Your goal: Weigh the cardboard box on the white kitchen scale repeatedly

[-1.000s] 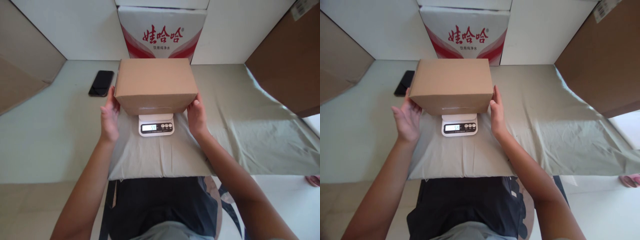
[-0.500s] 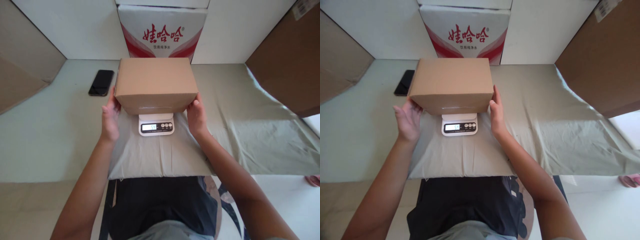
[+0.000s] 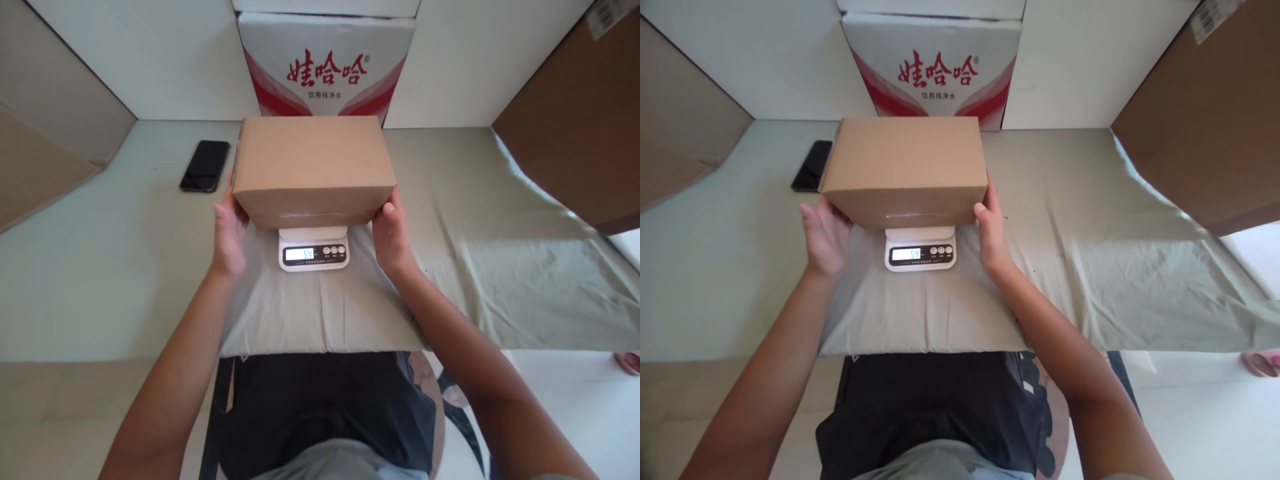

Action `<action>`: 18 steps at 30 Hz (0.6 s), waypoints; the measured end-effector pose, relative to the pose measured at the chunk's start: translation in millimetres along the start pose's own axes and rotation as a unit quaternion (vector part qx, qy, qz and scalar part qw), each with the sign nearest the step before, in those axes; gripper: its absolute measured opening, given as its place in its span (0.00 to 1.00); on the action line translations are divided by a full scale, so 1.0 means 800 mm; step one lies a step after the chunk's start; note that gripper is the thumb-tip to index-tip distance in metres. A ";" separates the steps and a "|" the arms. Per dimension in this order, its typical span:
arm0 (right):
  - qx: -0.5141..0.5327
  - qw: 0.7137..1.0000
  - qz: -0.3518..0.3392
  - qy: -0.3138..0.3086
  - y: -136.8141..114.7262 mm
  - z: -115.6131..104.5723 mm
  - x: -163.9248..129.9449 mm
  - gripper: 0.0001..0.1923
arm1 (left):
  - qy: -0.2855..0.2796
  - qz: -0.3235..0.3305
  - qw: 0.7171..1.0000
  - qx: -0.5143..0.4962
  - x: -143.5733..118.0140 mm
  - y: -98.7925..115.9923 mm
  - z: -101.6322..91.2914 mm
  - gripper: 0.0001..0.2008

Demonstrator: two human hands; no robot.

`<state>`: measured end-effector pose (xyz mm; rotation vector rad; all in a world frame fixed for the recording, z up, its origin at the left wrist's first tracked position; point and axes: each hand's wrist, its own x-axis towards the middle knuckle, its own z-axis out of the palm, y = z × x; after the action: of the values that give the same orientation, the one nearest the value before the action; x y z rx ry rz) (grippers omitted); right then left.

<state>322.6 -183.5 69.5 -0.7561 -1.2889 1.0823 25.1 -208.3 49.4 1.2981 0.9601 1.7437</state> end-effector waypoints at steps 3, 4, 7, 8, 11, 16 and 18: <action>0.008 1.000 -0.014 -0.005 0.001 0.003 -0.002 0.36 | -0.008 -0.004 1.000 0.004 -0.001 -0.002 0.004 0.41; 0.009 1.000 -0.016 -0.007 0.001 0.003 -0.003 0.35 | -0.012 -0.004 1.000 0.003 -0.001 -0.002 0.004 0.41; 0.008 1.000 -0.015 -0.009 0.001 0.006 -0.005 0.33 | -0.023 0.004 1.000 0.000 -0.002 -0.001 0.007 0.40; 0.010 1.000 -0.015 -0.007 0.000 0.007 -0.005 0.32 | -0.025 0.008 1.000 0.001 -0.002 0.000 0.008 0.40; 0.019 1.000 -0.008 -0.007 -0.007 0.013 -0.004 0.32 | -0.030 0.018 0.999 0.003 -0.003 0.003 0.010 0.39; 0.036 0.999 0.005 -0.012 -0.025 0.020 -0.002 0.33 | -0.041 0.013 0.999 -0.004 -0.001 0.003 0.001 0.39; 0.031 0.999 -0.005 -0.011 -0.035 0.019 0.001 0.32 | -0.047 0.018 0.999 0.002 0.006 0.007 -0.003 0.44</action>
<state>313.3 -194.0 97.9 -0.6921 -1.2699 1.1205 20.7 -206.8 55.7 1.3955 0.8916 1.6927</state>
